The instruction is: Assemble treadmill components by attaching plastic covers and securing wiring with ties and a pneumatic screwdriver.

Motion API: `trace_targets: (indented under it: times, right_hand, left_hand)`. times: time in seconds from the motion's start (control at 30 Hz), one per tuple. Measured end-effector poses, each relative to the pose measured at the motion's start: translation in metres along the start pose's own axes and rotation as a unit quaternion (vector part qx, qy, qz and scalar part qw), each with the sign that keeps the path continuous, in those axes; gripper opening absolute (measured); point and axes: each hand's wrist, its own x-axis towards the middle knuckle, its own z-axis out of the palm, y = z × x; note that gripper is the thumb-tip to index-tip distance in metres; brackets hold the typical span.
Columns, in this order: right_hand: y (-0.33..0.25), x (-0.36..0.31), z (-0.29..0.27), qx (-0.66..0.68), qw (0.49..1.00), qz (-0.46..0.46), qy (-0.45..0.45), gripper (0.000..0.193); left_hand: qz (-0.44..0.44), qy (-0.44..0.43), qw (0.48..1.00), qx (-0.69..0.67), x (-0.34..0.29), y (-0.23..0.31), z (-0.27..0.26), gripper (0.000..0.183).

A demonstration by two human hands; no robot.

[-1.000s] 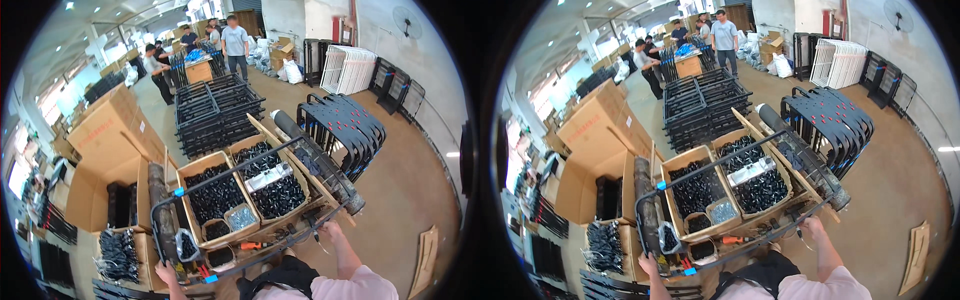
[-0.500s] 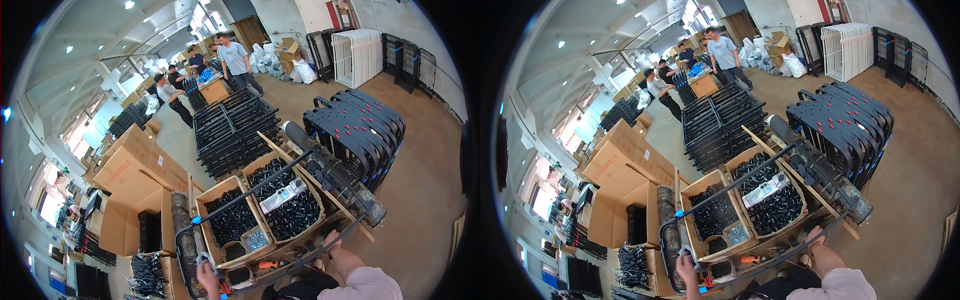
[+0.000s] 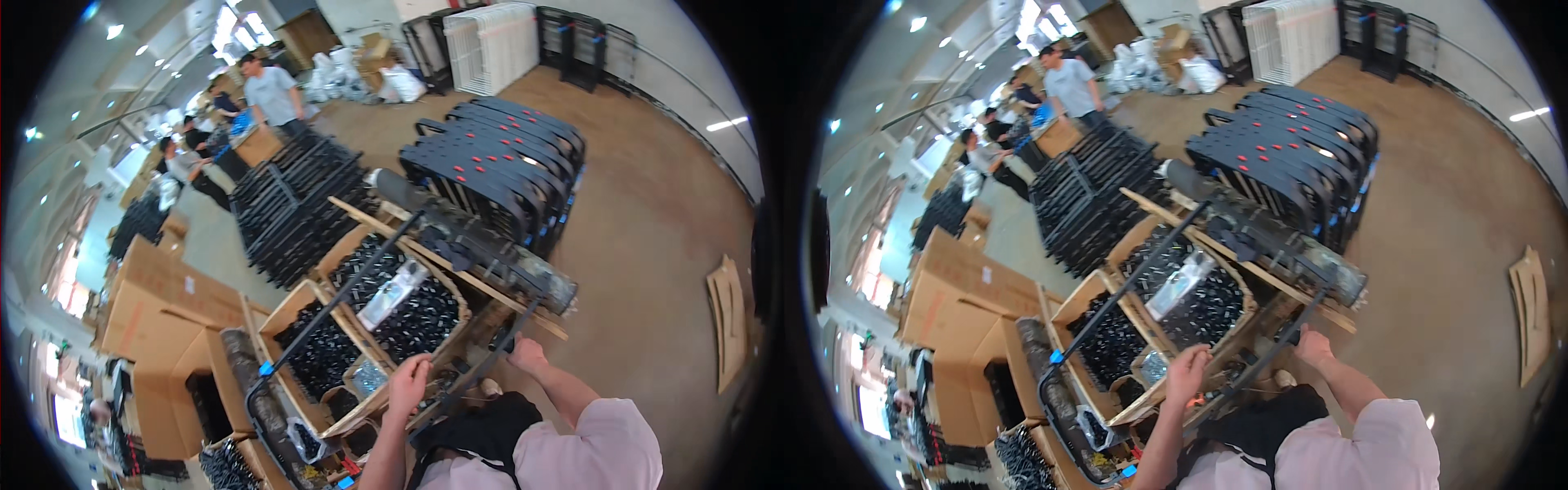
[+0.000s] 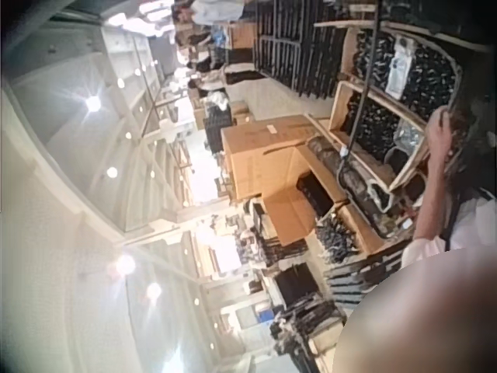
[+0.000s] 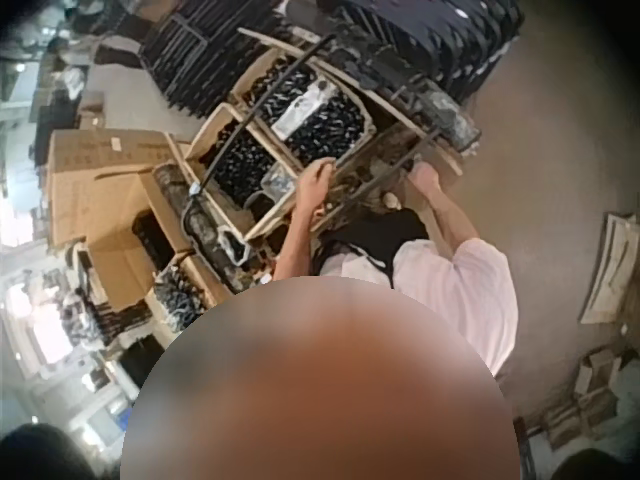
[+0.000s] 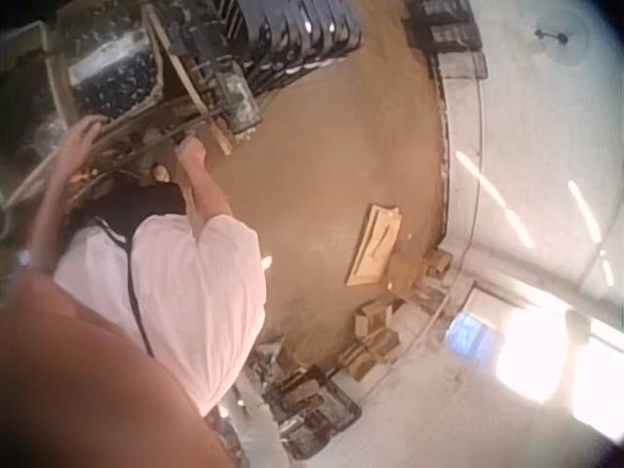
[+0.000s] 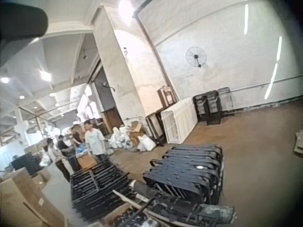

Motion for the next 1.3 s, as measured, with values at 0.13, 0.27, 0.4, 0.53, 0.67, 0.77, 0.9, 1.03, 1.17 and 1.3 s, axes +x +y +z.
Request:
trace_targets:
  times: [0.13, 0.27, 0.4, 0.53, 0.67, 0.77, 0.9, 1.03, 1.17, 1.3]
  right_hand:
    - [0.01, -0.112, -0.056, 0.067, 0.996, 0.018, 0.06, 0.047]
    - [0.025, -0.162, -0.096, 0.138, 0.986, 0.094, -0.027, 0.039]
    - [0.004, -0.187, -0.2, 0.254, 0.959, 0.113, -0.061, 0.035]
    - [-0.025, -0.172, -0.293, 0.054, 0.995, -0.031, 0.076, 0.036]
    - [-0.051, -0.142, -0.34, 0.037, 0.993, -0.025, 0.105, 0.036]
    - [-0.048, -0.116, -0.338, 0.024, 0.995, -0.031, 0.091, 0.042]
    - [-0.04, -0.095, -0.331, -0.012, 0.999, -0.004, 0.038, 0.05]
    - [-0.035, -0.088, -0.328, -0.002, 0.999, -0.012, 0.042, 0.051]
    - [-0.045, -0.098, -0.338, 0.001, 0.999, -0.01, 0.036, 0.037]
    - [-0.042, -0.102, -0.339, 0.008, 0.999, 0.002, 0.035, 0.047]
  left_hand:
    - [-0.023, -0.054, 0.99, -0.128, 0.039, 0.004, 0.038, 0.023]
    - [-0.013, -0.13, 0.978, -0.162, 0.075, 0.052, 0.082, 0.025]
    - [0.065, -0.27, 0.944, -0.176, 0.111, 0.11, 0.134, 0.029]
    - [0.094, -0.363, 0.883, -0.283, 0.132, 0.187, 0.17, 0.036]
    - [0.101, -0.4, 0.855, -0.315, 0.148, 0.212, 0.197, 0.037]
    - [0.042, -0.336, 0.859, -0.384, 0.161, 0.197, 0.218, 0.03]
    - [0.035, -0.328, 0.854, -0.402, 0.168, 0.185, 0.23, 0.028]
    - [0.024, -0.319, 0.852, -0.416, 0.172, 0.18, 0.237, 0.022]
    - [0.028, -0.311, 0.85, -0.424, 0.169, 0.176, 0.238, 0.022]
    - [0.01, -0.328, 0.848, -0.417, 0.169, 0.18, 0.242, 0.023]
